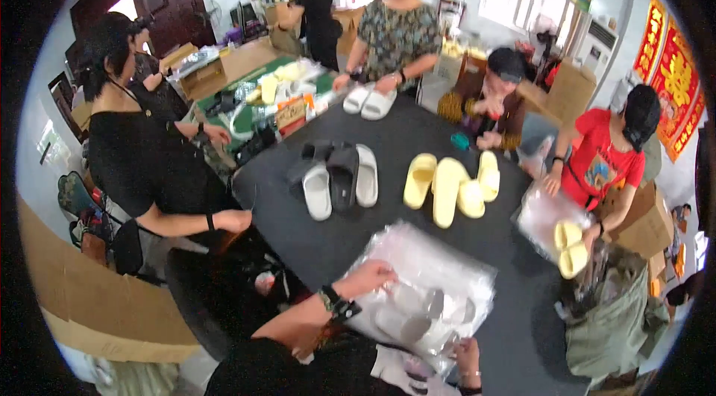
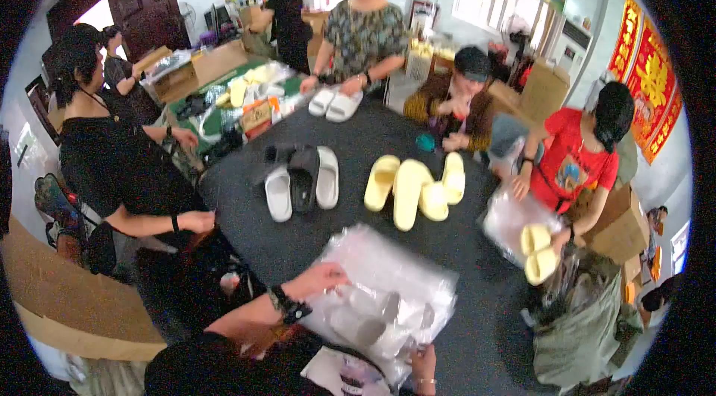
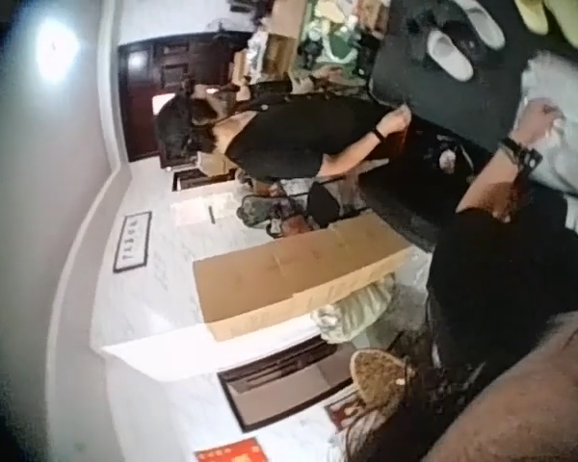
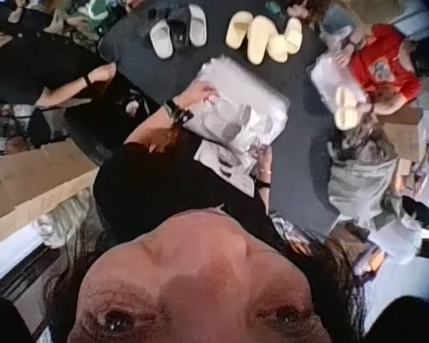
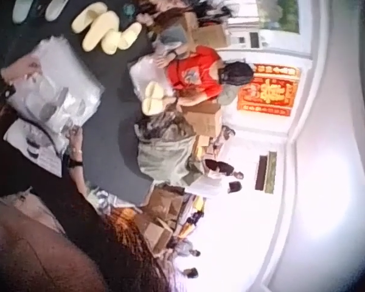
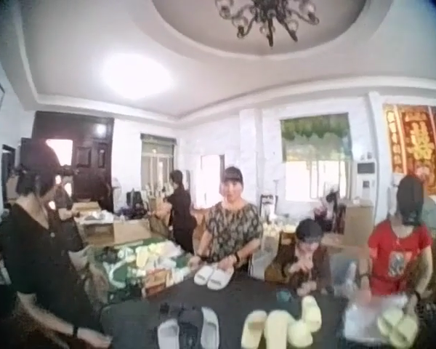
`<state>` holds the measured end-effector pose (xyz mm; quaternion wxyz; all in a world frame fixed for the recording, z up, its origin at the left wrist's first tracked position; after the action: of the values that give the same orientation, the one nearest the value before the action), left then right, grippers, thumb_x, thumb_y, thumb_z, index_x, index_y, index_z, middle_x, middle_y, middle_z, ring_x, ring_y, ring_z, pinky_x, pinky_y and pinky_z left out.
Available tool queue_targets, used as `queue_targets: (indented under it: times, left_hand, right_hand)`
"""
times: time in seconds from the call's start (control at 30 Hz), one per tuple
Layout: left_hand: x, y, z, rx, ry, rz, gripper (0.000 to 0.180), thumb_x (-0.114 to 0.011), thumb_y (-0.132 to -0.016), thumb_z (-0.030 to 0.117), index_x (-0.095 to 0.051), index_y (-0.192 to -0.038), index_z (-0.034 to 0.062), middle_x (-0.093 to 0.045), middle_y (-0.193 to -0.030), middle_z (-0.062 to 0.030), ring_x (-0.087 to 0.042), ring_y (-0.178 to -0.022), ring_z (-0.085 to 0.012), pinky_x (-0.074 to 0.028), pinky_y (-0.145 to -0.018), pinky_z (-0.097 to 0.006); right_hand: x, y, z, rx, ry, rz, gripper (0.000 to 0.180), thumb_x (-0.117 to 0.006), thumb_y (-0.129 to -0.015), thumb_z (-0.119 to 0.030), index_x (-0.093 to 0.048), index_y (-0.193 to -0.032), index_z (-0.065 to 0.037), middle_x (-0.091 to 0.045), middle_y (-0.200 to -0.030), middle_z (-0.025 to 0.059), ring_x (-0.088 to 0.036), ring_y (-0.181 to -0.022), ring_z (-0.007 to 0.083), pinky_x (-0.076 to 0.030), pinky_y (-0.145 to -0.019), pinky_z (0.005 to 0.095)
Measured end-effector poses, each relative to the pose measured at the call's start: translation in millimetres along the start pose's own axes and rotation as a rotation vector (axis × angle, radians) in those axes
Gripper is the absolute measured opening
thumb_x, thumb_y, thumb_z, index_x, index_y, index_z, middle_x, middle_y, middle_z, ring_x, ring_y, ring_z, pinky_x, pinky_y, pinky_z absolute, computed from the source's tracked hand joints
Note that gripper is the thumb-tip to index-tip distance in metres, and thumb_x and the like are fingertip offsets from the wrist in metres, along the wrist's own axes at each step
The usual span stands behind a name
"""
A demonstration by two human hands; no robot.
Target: The recorder packs multiple pairs of plastic slippers (white, yellow, and black) into individual plastic bags at a shared industrial workspace.
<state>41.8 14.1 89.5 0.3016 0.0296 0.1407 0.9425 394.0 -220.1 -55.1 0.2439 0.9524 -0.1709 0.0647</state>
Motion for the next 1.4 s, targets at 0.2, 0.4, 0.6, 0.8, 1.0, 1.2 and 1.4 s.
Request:
queue_targets:
  times: [0.2,0.4,0.6,0.8,1.0,1.2,1.4]
  left_hand:
    - [-9.1,4.5,-47.9,0.156,-0.010,0.067,0.026,-0.056,-0.095,0.027,-0.063,-0.100,0.0026,-0.069,-0.093,-0.0035,-0.067,-0.070,-0.0123,-0.046,-0.057,-0.024]
    - [-7.8,-1.7,-46.7,0.154,0.063,0.089,0.023,-0.057,-0.093,0.027,-0.063,-0.095,0.0046,-0.069,-0.090,-0.0031,-0.067,-0.070,-0.0117,-0.047,-0.057,-0.024]
    - [-6.6,-25.3,-22.3,0.075,0.041,0.064,0.021,-0.053,-0.096,0.023,-0.064,-0.097,0.0045,-0.069,-0.093,-0.0033,-0.068,-0.073,-0.0128,-0.045,-0.060,-0.023]
    - [5.5,-14.0,-3.0,0.072,0.075,0.063,0.022,-0.051,-0.096,0.020,-0.064,-0.098,0.0019,-0.068,-0.097,-0.0049,-0.068,-0.075,-0.0144,-0.045,-0.060,-0.023]
    - [8.1,-11.2,-21.9,0.094,0.116,-0.064,0.024,-0.054,-0.096,0.025,-0.063,-0.106,0.0049,-0.067,-0.098,-0.0037,-0.067,-0.078,-0.0137,-0.046,-0.064,-0.025]
    - [-2.6,4.3,-18.4,0.142,0.150,0.045,0.025,-0.056,-0.096,0.024,-0.063,-0.104,0.0010,-0.068,-0.097,-0.0057,-0.067,-0.076,-0.0139,-0.050,-0.066,-0.025]
    - [-0.8,-10.7,-4.5,-0.049,0.010,-0.061,0.022,-0.052,-0.097,0.019,-0.066,-0.106,0.0038,-0.068,-0.099,-0.0014,-0.067,-0.076,-0.0118,-0.046,-0.061,-0.022]
  right_hand:
    - [-0.8,29.4,20.8,-0.098,-0.153,0.055,0.043,-0.065,-0.082,-0.003,-0.041,-0.118,-0.002,-0.061,-0.095,0.0178,-0.065,-0.068,0.0231,-0.057,-0.052,0.0348]
    - [10.3,15.4,55.5,-0.044,0.083,0.044,0.039,-0.065,-0.082,-0.004,-0.046,-0.116,-0.001,-0.062,-0.088,0.0159,-0.064,-0.065,0.0208,-0.056,-0.050,0.0333]
    - [18.5,6.0,37.3,0.262,0.374,0.075,0.041,-0.063,-0.084,-0.007,-0.045,-0.119,0.001,-0.064,-0.083,0.0137,-0.066,-0.065,0.0225,-0.052,-0.050,0.0324]
    - [-13.2,17.6,-11.4,-0.117,0.032,0.012,0.048,-0.064,-0.084,-0.003,-0.040,-0.125,0.001,-0.062,-0.087,0.0153,-0.065,-0.068,0.0207,-0.058,-0.055,0.0341]
    - [-1.3,22.4,13.4,0.335,0.590,0.108,0.057,-0.072,-0.073,-0.008,-0.045,-0.123,-0.001,-0.064,-0.095,0.0189,-0.066,-0.077,0.0227,-0.054,-0.065,0.0378]
    - [-7.7,31.4,-0.1,-0.033,0.122,0.043,0.051,-0.066,-0.077,0.003,-0.042,-0.123,0.002,-0.063,-0.082,0.0164,-0.065,-0.065,0.0223,-0.055,-0.051,0.0338]
    - [-6.5,10.3,32.7,-0.021,-0.018,0.015,0.052,-0.066,-0.077,-0.001,-0.043,-0.123,-0.003,-0.058,-0.079,0.0124,-0.065,-0.069,0.0236,-0.055,-0.052,0.0349]
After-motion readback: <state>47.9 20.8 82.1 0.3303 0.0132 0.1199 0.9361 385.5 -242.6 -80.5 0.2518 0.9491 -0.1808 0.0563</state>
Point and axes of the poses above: each hand's wrist, its own y-axis away from the middle knuckle, its own x-axis out of the back of the hand, z = x × y, the point moved 2 cm from there along -y, towards the middle knuckle
